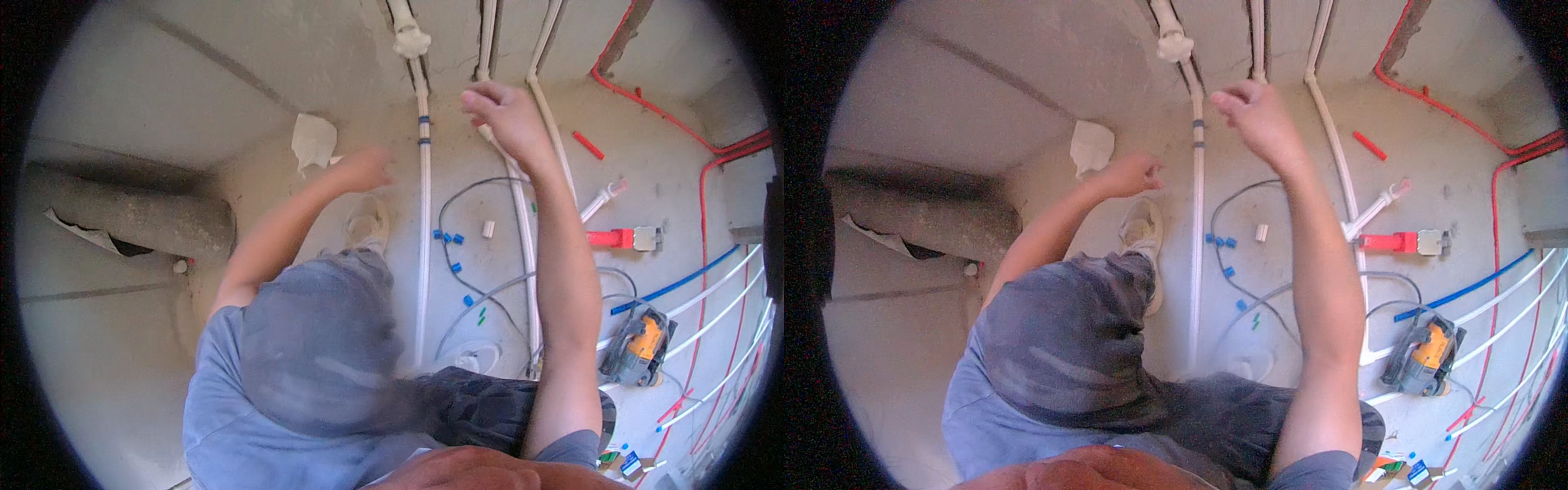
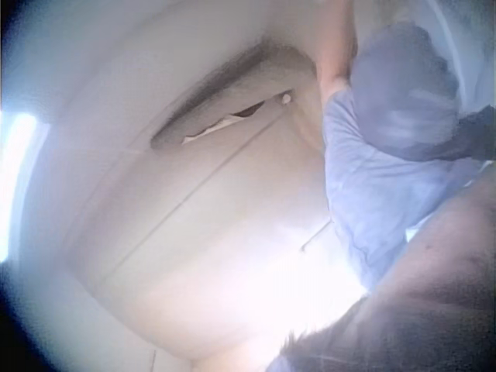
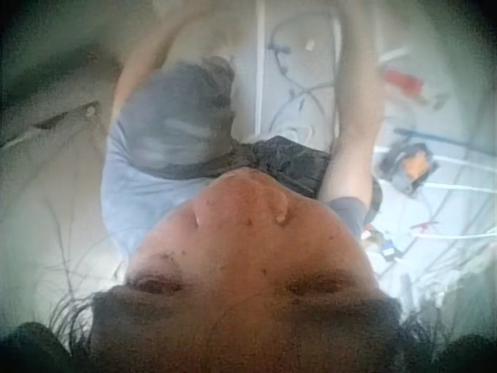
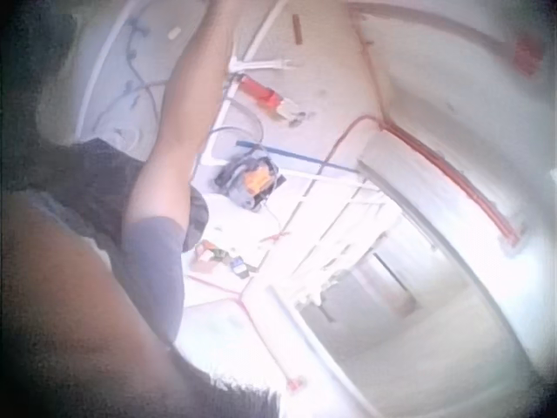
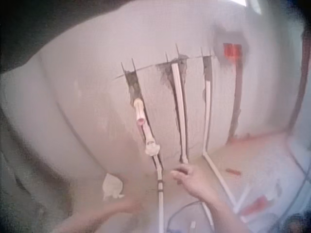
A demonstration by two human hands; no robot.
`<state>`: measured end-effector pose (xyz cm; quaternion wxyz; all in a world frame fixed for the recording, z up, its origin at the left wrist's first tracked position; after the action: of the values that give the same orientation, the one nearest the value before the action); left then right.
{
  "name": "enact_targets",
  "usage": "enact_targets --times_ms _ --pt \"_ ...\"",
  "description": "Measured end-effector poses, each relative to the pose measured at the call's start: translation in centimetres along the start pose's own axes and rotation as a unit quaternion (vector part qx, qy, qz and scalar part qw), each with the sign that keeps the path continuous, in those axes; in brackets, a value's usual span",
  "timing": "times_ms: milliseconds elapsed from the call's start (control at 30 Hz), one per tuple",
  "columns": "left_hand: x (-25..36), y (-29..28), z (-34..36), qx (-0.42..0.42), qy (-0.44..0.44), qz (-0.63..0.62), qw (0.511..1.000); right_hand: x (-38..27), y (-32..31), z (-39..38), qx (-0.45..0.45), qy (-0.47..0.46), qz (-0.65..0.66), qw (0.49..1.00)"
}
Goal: The person is installing white PVC pipes into a concrete wall. They use a hammer to tap pipe fittings into place, a pipe cutter to trim sections, and a heat gun to fuse joints. The person assembles a pipe assembly and fits it into the wall.
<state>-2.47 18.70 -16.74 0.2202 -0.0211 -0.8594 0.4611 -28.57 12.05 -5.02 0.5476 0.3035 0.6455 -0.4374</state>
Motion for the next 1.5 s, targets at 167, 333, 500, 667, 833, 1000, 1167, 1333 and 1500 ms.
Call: enact_targets --times_ms 167,333,500,667,833,1000,1167,1333,1500 --pt "2.1 6.2 -1.1 -0.095 0.038 0.001 0.995 2.7 -2.4 -3.0 0.017 0.032 0.009 0.999" --pt "0.6 12.2 -3.3 -0.095 0.032 0.043 0.994 3.6 -4.4 -6.1 0.053 0.069 -0.016 0.996" --pt "7.1 12.9 -5.1 0.039 0.152 0.080 0.984 1.7 -7.7 -6.9 0.116 0.042 0.000 0.992" --pt "11.7 13.8 -4.6 0.029 0.235 0.034 0.971 -0.7 -7.4 -5.6 0.123 -0.006 -0.013 0.992" --pt "11.7 14.6 -2.4 0.018 0.177 0.063 0.982 0.1 -7.4 -6.3 0.131 0.001 -0.066 0.989" --pt "11.4 14.3 -2.9 0.022 0.123 0.057 0.991 2.4 -9.3 -7.8 0.137 0.067 -0.090 0.984" --pt "11.0 15.3 -1.7 0.025 0.152 0.033 0.987 13.6 -21.0 -10.8 0.206 0.240 -0.202 0.927" --pt "10.3 14.9 -0.3 0.028 0.157 -0.020 0.987 17.9 -23.0 -15.9 0.266 0.349 -0.197 0.877" --pt "6.7 11.3 7.1 0.045 -0.020 -0.327 0.944 23.2 -16.9 -17.4 0.209 0.427 -0.309 0.823"
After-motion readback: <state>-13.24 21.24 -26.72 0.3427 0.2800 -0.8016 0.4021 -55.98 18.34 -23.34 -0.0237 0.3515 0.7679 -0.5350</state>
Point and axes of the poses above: each hand's wrist, its own z-axis towards the middle knuckle, its own y-axis out of the palm, x = y × z, the point moved 7 cm from there along z, towards the middle knuckle, and after that the axes turned 10 degrees about -x, right-handed, at the moved point
